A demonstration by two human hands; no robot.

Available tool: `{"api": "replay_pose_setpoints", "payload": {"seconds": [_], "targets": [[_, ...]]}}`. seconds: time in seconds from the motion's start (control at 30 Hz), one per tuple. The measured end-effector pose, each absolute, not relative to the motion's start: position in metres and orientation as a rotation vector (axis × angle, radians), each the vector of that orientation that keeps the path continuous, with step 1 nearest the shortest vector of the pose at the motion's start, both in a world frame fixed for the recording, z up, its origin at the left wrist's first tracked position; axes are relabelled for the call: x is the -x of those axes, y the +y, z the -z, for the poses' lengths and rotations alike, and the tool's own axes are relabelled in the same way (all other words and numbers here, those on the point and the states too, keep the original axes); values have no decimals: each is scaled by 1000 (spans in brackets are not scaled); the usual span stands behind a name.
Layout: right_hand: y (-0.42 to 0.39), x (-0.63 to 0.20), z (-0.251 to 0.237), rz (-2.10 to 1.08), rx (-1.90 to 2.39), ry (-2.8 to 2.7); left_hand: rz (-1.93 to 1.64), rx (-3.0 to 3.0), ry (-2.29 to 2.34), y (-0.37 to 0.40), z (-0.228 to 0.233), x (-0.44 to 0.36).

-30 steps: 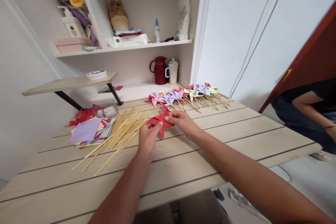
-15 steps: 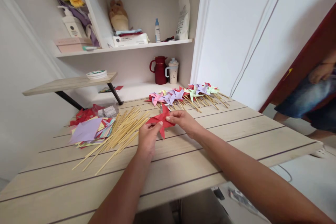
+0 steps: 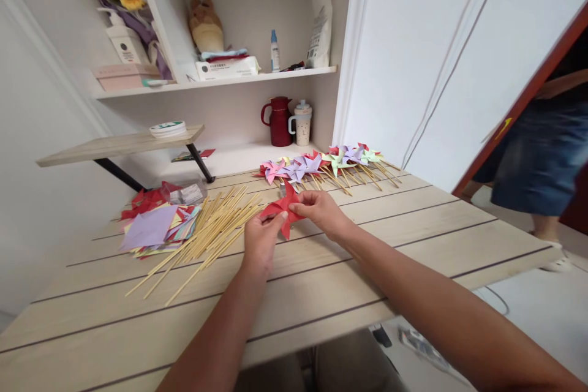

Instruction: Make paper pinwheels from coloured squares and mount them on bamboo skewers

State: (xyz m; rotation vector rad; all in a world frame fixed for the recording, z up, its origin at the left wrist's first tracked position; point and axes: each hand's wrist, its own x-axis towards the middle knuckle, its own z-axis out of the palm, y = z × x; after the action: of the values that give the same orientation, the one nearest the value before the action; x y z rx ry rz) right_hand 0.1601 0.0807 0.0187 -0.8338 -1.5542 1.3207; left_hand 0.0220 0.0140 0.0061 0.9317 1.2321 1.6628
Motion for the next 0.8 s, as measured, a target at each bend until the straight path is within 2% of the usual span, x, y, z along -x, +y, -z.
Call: {"api": "replay_pose_setpoints", "payload": {"seconds": [0.3, 0.8], "targets": [[81, -160, -17, -1005, 892, -1669, -1651, -939, 1214, 14, -6, -22], [80, -158, -15, -859, 838, -1671, -1717, -897, 1201, 11, -11, -28]]}}
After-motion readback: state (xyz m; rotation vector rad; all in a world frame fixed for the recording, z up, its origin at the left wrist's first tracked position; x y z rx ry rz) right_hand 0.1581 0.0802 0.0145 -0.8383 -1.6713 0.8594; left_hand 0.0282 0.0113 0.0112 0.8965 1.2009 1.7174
